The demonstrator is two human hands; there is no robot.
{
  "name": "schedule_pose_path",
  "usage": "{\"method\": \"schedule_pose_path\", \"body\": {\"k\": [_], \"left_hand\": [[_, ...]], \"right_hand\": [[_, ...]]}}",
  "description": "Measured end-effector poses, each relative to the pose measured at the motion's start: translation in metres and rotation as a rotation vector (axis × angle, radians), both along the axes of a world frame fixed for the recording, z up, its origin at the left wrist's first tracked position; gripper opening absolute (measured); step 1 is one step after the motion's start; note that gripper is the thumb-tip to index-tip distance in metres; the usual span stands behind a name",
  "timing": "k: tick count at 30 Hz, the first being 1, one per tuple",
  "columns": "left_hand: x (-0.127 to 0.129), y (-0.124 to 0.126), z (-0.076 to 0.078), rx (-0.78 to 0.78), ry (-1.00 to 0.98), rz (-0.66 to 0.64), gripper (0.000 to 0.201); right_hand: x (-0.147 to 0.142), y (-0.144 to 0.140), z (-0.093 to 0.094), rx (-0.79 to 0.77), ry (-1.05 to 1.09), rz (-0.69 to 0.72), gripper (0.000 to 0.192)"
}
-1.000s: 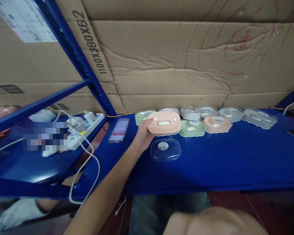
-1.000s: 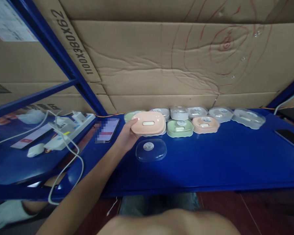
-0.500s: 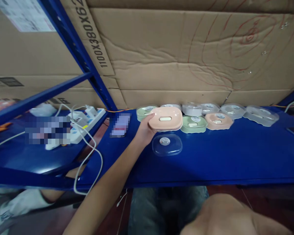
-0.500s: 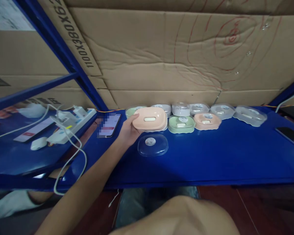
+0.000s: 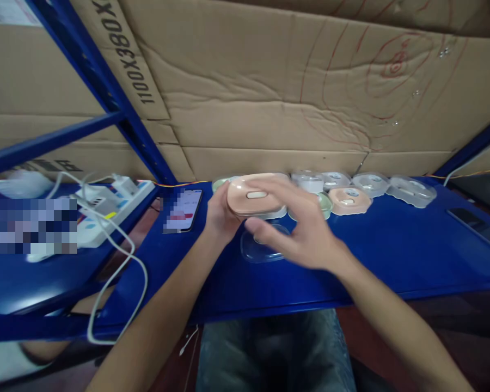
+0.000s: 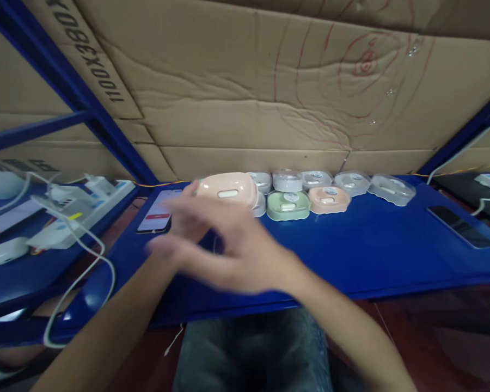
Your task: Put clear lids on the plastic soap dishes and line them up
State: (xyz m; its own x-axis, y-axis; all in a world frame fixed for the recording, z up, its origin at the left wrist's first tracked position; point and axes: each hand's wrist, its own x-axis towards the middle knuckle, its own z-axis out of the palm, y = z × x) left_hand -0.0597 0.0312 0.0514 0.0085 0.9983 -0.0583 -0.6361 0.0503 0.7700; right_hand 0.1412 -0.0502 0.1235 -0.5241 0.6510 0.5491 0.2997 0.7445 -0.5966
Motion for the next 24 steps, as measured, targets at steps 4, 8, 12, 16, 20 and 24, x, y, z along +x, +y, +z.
{"method": "schedule_pose_path", "body": {"k": [4, 8, 12, 16, 20, 24], "left_hand": [[0.003, -0.002, 0.000, -0.011, 0.028, -0.025, 0.040], [0.007, -0.007, -0.003, 0.066, 0.081, -0.170, 0.047], [0.011, -0.012, -0.008, 0.264, 0.137, -0.216, 0.061], [0.012, -0.011, -0.011, 0.365, 0.209, -0.105, 0.064], [0.010, -0.010, -0.010, 0.367, 0.254, -0.008, 0.062], [0.012, -0.012, -0.009, 0.342, 0.223, 0.021, 0.059]], "right_hand": [[0.017, 0.068, -0.031, 0.225, -0.085, -0.124, 0.077], [0.034, 0.105, -0.079, 0.212, -0.079, -0.080, 0.085], [0.034, 0.101, -0.089, 0.054, 0.117, -0.082, 0.062], [0.027, 0.091, -0.077, -0.115, 0.244, -0.086, 0.054], [0.022, 0.088, -0.076, -0.292, 0.365, -0.087, 0.054], [0.021, 0.090, -0.080, -0.529, 0.463, -0.106, 0.064]]}}
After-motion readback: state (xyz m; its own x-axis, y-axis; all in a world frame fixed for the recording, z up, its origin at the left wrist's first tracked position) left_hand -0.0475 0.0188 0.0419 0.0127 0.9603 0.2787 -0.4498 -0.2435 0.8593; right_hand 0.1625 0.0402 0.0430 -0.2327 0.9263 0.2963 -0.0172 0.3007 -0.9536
